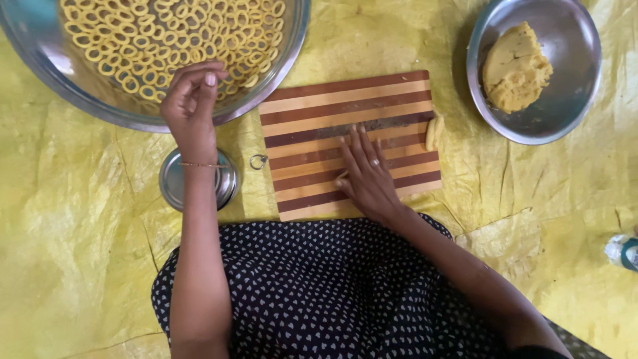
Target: The person rolls small pieces of dough into thin ropes on a wooden board, then joins the ends to form rings. The finished rings are placed into a large metal tray. The person repeats this process continuously.
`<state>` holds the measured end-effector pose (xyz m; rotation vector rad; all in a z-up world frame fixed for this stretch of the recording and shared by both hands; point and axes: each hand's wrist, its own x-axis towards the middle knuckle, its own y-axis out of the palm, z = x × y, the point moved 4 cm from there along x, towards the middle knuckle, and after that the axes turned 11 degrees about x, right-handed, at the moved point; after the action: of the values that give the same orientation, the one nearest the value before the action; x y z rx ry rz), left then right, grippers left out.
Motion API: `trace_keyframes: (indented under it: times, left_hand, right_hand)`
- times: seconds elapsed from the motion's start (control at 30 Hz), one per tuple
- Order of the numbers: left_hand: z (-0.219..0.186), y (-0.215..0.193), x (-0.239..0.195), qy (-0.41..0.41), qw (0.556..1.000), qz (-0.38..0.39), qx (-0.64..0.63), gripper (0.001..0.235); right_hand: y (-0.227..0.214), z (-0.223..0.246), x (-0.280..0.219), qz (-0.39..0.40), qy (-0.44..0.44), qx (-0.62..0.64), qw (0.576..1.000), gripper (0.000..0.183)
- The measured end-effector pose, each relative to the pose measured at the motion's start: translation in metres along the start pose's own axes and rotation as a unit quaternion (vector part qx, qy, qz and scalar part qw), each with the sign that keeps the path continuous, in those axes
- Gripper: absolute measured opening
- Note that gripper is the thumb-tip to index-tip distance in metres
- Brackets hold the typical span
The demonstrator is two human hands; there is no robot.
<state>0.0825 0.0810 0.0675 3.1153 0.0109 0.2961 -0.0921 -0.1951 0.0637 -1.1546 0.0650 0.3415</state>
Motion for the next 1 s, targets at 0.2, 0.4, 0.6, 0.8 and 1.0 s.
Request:
trace_keyframes:
  times: [0.2, 0.4, 0.6, 0.8, 1.0]
  left_hand:
    - [0.0, 0.002, 0.0, 0.002, 1.0, 0.007, 0.017, 0.013]
    - [0.003, 0.0, 0.0, -0.01, 1.0, 0.006, 0.029, 0.014]
    - [0.003, 0.0, -0.001, -0.007, 1.0, 0.004, 0.014, 0.014]
    - [0.001, 0.005, -0.002, -0.015, 1.0, 0.008, 0.0, 0.014]
    - [0.003, 0.01, -0.004, -0.018, 1.0, 0.021, 0.01, 0.013]
  right_hand:
    - [0.009, 0.007, 0.095, 0.017, 0.051, -0.052, 0.997, 0.082]
    - [0.007, 0.014, 0.161, -0.038, 0.07, -0.088, 0.993, 0.082]
    - [0.013, 0.006, 0.115, -0.029, 0.041, -0.072, 0.996, 0.084]
    - [0.016, -0.002, 0.044, -0.019, 0.042, -0.026, 0.999, 0.081]
    - [0.02, 0.001, 0.082, -0.063, 0.031, -0.077, 0.995, 0.082]
